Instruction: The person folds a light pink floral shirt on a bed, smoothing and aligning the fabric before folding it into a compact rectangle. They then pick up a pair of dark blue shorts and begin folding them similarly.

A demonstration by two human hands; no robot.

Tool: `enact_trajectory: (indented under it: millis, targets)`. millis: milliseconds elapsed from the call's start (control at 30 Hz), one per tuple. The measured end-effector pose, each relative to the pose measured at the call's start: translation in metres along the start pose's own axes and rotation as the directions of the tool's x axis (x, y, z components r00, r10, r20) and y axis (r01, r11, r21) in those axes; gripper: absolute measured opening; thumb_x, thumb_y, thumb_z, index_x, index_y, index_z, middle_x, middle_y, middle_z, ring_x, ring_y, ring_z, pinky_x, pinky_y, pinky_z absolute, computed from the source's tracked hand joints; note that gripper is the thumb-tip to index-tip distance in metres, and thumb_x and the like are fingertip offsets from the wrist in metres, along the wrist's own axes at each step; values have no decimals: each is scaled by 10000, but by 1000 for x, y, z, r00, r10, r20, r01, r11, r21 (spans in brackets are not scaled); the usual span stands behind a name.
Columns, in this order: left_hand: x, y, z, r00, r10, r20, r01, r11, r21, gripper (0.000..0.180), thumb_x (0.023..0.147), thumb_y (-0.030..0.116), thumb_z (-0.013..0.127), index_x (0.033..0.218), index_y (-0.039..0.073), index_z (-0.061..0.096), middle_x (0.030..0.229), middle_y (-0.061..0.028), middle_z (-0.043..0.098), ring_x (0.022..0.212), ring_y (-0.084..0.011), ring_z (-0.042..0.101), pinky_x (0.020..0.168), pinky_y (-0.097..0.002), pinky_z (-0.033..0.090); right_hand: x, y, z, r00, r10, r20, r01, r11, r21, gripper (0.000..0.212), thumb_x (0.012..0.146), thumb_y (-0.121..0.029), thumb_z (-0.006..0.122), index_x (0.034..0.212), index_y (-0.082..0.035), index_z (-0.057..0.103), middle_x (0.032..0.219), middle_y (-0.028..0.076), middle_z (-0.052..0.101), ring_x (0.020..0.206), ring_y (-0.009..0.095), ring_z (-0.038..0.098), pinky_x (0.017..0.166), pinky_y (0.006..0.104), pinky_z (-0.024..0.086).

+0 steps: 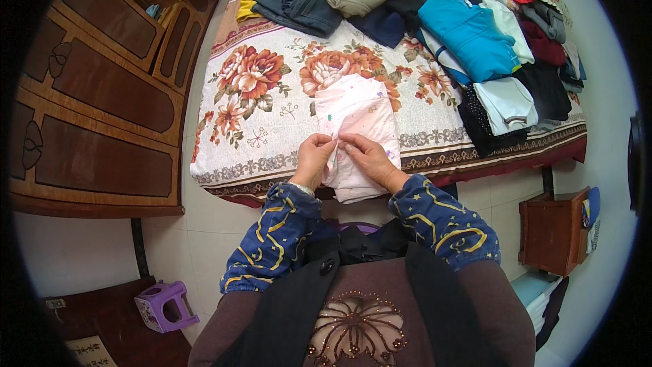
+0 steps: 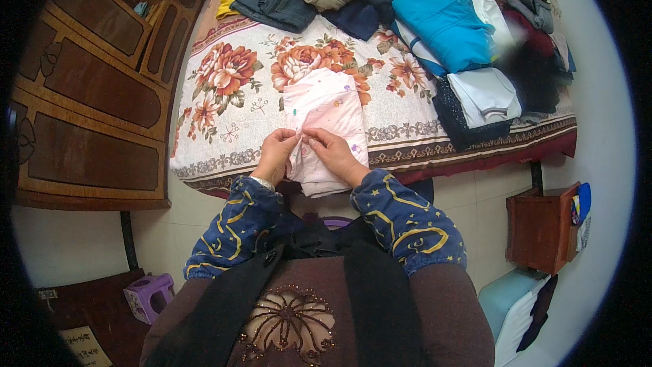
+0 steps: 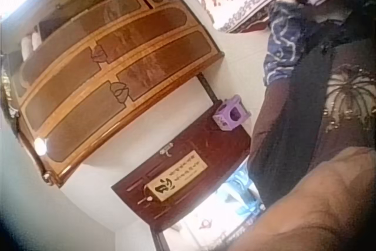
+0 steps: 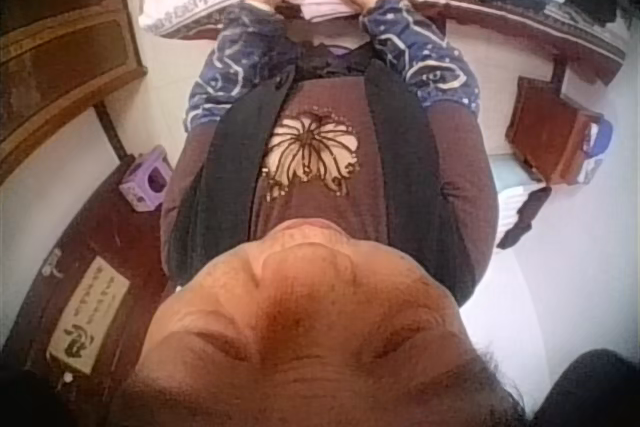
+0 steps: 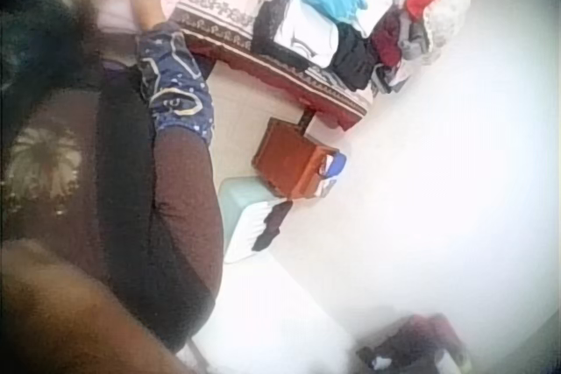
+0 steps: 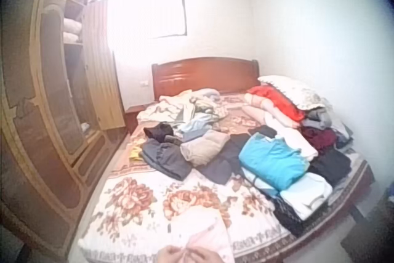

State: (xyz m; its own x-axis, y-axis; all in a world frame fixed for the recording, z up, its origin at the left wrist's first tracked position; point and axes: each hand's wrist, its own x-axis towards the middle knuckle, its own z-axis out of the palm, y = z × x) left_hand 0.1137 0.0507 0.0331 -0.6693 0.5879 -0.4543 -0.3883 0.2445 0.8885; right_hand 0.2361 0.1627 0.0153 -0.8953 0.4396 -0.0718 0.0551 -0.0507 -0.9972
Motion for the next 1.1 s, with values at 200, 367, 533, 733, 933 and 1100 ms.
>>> enact_trajectory:
  millis: [200, 367, 533, 733, 933, 1100]
  targets:
    - [4, -4, -12, 994, -47, 103, 68, 975, -210, 158, 903, 91, 652, 1011, -19, 616, 889, -68, 654, 731, -127, 624, 646, -246, 521, 0, -1, 0, 998, 55, 6, -55, 998, 40, 300, 976, -91, 527, 1258, 6, 561, 1145, 72, 645, 1083, 127, 593, 957, 247, 453]
    - [6, -1, -16, 964, -126, 236, 192, 941, -279, 162, 906, 94, 647, 1015, -23, 623, 878, -75, 664, 728, -135, 632, 641, -248, 520, -1, 3, -2, 999, 49, -19, -47, 995, 82, 286, 961, -102, 557, 1229, -5, 586, 1099, 63, 662, 1024, 114, 608, 907, 239, 470]
    - [11, -5, -25, 956, -153, 248, 193, 971, -142, 139, 905, 90, 641, 1003, -3, 611, 852, -53, 648, 724, -130, 614, 632, -252, 504, 1, 3, 2, 1000, 13, -23, -14, 998, -57, 283, 954, -115, 576, 1214, -5, 594, 1078, 51, 661, 995, 108, 603, 891, 240, 472]
    - [8, 3, -22, 980, -122, 157, 137, 987, -83, 75, 881, 85, 643, 916, 47, 588, 765, -10, 605, 639, -93, 568, 559, -225, 462, 0, 2, 3, 1000, 22, -12, -23, 998, -53, 287, 959, -132, 577, 1215, -3, 592, 1098, 51, 647, 1024, 112, 587, 915, 243, 460]
    - [5, 5, -20, 999, -32, -2, 32, 998, -57, 43, 859, 71, 623, 884, 62, 589, 731, -13, 597, 584, -98, 547, 495, -236, 437, -1, 1, 2, 1000, 28, -13, -29, 996, -87, 292, 956, -127, 579, 1222, -7, 591, 1099, 57, 648, 1019, 115, 588, 915, 244, 459]
    - [7, 1, -20, 999, 18, -44, -15, 997, 74, 44, 859, 68, 605, 880, 40, 578, 743, -29, 604, 603, -125, 559, 524, -274, 457, 1, 2, 4, 999, 23, -23, -27, 986, -163, 328, 940, -112, 590, 1257, -27, 573, 1050, 59, 651, 968, 132, 602, 882, 254, 474]
